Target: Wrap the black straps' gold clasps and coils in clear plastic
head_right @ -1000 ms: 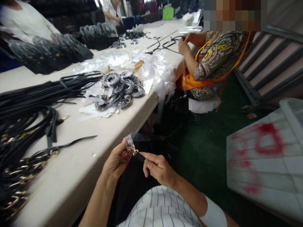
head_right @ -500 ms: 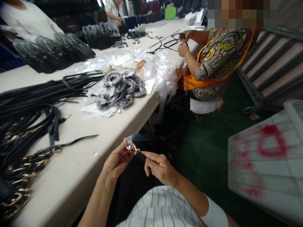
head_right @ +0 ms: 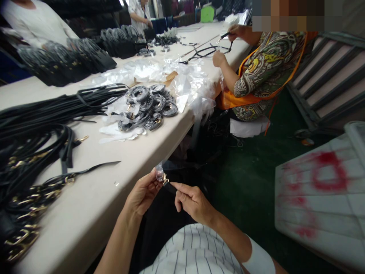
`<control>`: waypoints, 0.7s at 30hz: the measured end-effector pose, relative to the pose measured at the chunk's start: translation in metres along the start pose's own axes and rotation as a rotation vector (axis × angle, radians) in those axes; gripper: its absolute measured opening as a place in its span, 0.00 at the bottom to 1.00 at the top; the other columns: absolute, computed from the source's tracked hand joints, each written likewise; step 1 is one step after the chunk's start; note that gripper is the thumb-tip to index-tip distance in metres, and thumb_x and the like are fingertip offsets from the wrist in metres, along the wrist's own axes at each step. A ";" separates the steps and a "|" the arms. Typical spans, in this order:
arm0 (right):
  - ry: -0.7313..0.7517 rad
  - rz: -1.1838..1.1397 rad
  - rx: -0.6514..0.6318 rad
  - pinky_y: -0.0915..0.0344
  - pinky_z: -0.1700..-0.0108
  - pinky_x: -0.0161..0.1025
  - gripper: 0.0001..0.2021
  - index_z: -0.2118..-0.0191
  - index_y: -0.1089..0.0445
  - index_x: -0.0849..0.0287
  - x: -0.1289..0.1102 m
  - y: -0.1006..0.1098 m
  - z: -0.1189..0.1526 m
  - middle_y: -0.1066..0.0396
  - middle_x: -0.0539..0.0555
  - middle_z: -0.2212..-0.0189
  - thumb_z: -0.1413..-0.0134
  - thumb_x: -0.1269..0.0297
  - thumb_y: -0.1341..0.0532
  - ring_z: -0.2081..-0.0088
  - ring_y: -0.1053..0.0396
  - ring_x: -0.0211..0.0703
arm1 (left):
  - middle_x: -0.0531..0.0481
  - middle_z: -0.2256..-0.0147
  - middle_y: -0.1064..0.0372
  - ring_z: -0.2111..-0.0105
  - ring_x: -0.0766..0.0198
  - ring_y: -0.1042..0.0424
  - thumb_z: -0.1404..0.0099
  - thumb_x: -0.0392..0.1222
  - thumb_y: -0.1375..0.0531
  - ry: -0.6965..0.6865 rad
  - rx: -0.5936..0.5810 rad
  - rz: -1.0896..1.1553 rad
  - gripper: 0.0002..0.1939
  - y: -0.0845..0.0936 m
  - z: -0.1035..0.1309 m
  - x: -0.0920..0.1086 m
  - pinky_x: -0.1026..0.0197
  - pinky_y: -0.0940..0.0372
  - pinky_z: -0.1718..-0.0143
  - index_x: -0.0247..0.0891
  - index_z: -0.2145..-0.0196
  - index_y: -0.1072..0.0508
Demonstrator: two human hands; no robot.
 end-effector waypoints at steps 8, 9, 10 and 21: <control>0.031 -0.035 -0.089 0.50 0.83 0.29 0.22 0.37 0.38 0.61 0.001 -0.004 0.002 0.32 0.49 0.78 0.32 0.58 0.48 0.83 0.46 0.27 | 0.48 0.71 0.25 0.72 0.68 0.27 0.42 0.41 0.31 0.028 -0.093 -0.049 0.11 -0.004 0.002 -0.003 0.68 0.32 0.68 0.30 0.67 0.23; 0.035 -0.034 -0.093 0.50 0.83 0.29 0.22 0.37 0.38 0.61 0.000 -0.004 0.003 0.32 0.49 0.78 0.31 0.59 0.48 0.83 0.46 0.27 | 0.48 0.71 0.25 0.72 0.68 0.27 0.42 0.41 0.31 0.025 -0.096 -0.043 0.10 -0.004 0.002 -0.003 0.68 0.32 0.68 0.30 0.67 0.23; 0.040 -0.031 -0.100 0.50 0.83 0.29 0.22 0.37 0.38 0.61 0.000 -0.004 0.004 0.32 0.49 0.78 0.32 0.59 0.48 0.84 0.46 0.27 | 0.48 0.71 0.25 0.71 0.68 0.27 0.42 0.41 0.31 0.020 -0.092 -0.036 0.10 -0.003 0.001 -0.003 0.68 0.31 0.68 0.30 0.67 0.23; 0.001 -0.037 -0.064 0.52 0.83 0.29 0.23 0.37 0.38 0.64 0.003 0.002 0.010 0.32 0.49 0.79 0.32 0.57 0.47 0.84 0.47 0.27 | 0.47 0.70 0.23 0.71 0.67 0.26 0.41 0.38 0.32 0.051 0.016 0.039 0.07 0.000 -0.001 -0.006 0.66 0.28 0.68 0.30 0.67 0.22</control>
Point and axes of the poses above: each hand's wrist, its own z-axis away from the middle knuckle, its own y-axis out of the back of the hand, x = y × z, the point moved 5 cm from there along -z, towards the middle knuckle
